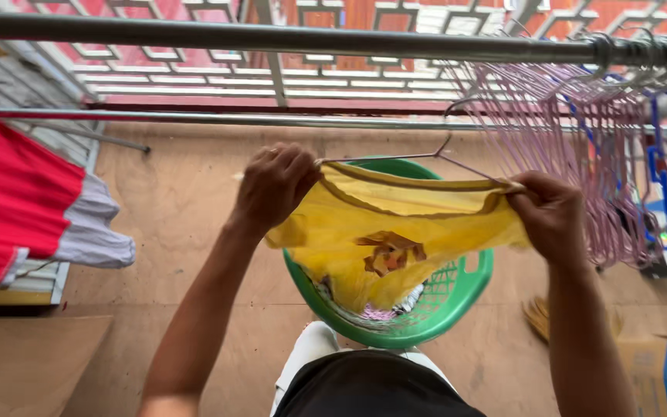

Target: The person takes clothes from a green laundry basket, places them on hangers, and hangs them on a metal drying rack. The person handles a red shirt, a yellow shirt, and a striped top, hanging each one individually.

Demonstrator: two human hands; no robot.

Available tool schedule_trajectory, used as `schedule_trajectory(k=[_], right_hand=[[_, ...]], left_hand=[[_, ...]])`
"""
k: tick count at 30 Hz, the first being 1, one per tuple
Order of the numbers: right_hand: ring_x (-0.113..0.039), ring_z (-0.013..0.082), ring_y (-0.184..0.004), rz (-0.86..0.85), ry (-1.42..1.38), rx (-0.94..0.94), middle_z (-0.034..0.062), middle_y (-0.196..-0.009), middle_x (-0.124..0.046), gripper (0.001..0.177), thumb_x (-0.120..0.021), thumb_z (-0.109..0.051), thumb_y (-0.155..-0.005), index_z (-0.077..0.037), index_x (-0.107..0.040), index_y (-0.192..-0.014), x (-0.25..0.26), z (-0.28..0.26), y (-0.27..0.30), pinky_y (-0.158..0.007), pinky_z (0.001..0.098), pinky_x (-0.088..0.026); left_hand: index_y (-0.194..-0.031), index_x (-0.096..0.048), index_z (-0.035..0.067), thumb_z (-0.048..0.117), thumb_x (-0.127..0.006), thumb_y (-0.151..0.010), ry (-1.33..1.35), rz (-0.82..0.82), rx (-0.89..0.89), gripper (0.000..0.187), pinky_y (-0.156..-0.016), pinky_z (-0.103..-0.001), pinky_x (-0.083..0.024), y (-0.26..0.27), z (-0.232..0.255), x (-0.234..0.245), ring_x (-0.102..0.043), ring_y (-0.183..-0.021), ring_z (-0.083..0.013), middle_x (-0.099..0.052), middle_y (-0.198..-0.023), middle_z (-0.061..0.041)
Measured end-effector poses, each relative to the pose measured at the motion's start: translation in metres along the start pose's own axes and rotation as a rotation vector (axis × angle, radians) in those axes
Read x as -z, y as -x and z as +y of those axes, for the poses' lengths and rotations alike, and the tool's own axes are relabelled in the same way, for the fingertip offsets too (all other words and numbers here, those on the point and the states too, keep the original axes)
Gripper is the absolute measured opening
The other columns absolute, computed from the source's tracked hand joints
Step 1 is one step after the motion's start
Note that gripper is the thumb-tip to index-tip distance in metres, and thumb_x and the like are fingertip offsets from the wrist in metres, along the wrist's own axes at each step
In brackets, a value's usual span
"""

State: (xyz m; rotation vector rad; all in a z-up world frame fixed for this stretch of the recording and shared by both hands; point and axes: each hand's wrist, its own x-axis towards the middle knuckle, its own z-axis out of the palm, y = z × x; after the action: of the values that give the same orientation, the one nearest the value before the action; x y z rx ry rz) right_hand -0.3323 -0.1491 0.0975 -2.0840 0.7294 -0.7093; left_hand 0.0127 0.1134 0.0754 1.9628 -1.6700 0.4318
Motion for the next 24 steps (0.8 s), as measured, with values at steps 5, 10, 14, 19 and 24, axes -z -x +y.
schedule_trajectory(k=[5, 10, 14, 19, 24], right_hand=[[-0.062, 0.0112, -0.068, 0.097, 0.255, 0.098, 0.0067, -0.072, -0.068, 0.019, -0.075, -0.016, -0.091, 0.002, -0.073, -0.096, -0.018, 0.029, 0.004, -0.061, 0.0299, -0.049], [-0.056, 0.0121, -0.070, 0.069, 0.241, -0.040, 0.0084, -0.075, -0.065, 0.018, -0.074, -0.016, -0.099, 0.002, -0.074, -0.097, -0.001, 0.048, 0.013, -0.063, 0.0304, -0.045], [-0.065, 0.0046, -0.086, -0.020, -0.274, 0.034, -0.0020, -0.095, -0.072, 0.014, -0.069, -0.005, -0.096, -0.001, -0.073, -0.109, 0.010, 0.030, -0.023, -0.076, 0.0214, -0.053], [-0.066, 0.0055, -0.089, -0.028, -0.206, 0.107, 0.0004, -0.099, -0.073, 0.013, -0.066, 0.001, -0.101, 0.001, -0.072, -0.112, 0.032, 0.003, -0.037, -0.080, 0.0211, -0.054], [-0.061, 0.0036, -0.079, 0.047, -0.154, 0.142, 0.0013, -0.090, -0.070, 0.007, -0.069, -0.002, -0.110, 0.003, -0.073, -0.114, 0.033, -0.024, -0.048, -0.076, 0.0203, -0.048]], left_hand=[[-0.097, -0.066, 0.009, 0.046, -0.074, -0.087, -0.052, 0.068, 0.000, 0.039, -0.063, -0.042, -0.054, -0.002, -0.029, -0.033, -0.066, -0.071, -0.0297, -0.069, -0.083, -0.011], [-0.107, -0.068, 0.007, 0.050, -0.080, -0.083, 0.090, 0.037, 0.135, 0.050, -0.058, -0.039, -0.057, 0.056, -0.047, -0.052, -0.070, -0.068, -0.0294, -0.074, -0.088, -0.013], [-0.111, -0.070, 0.011, 0.038, -0.084, -0.091, 0.581, 0.206, 0.310, 0.036, -0.079, -0.034, -0.065, 0.038, -0.073, -0.026, -0.076, -0.087, -0.0187, -0.075, -0.091, -0.004], [-0.129, -0.057, 0.006, 0.026, -0.089, -0.085, 0.510, 0.283, 0.187, 0.058, -0.084, -0.038, -0.060, 0.032, -0.065, 0.015, -0.071, -0.100, -0.0252, -0.071, -0.117, -0.013], [-0.136, -0.050, 0.010, 0.019, -0.083, -0.089, 0.458, 0.286, 0.377, 0.058, -0.077, -0.036, -0.059, 0.034, -0.050, 0.048, -0.071, -0.091, -0.0235, -0.071, -0.105, -0.010]])
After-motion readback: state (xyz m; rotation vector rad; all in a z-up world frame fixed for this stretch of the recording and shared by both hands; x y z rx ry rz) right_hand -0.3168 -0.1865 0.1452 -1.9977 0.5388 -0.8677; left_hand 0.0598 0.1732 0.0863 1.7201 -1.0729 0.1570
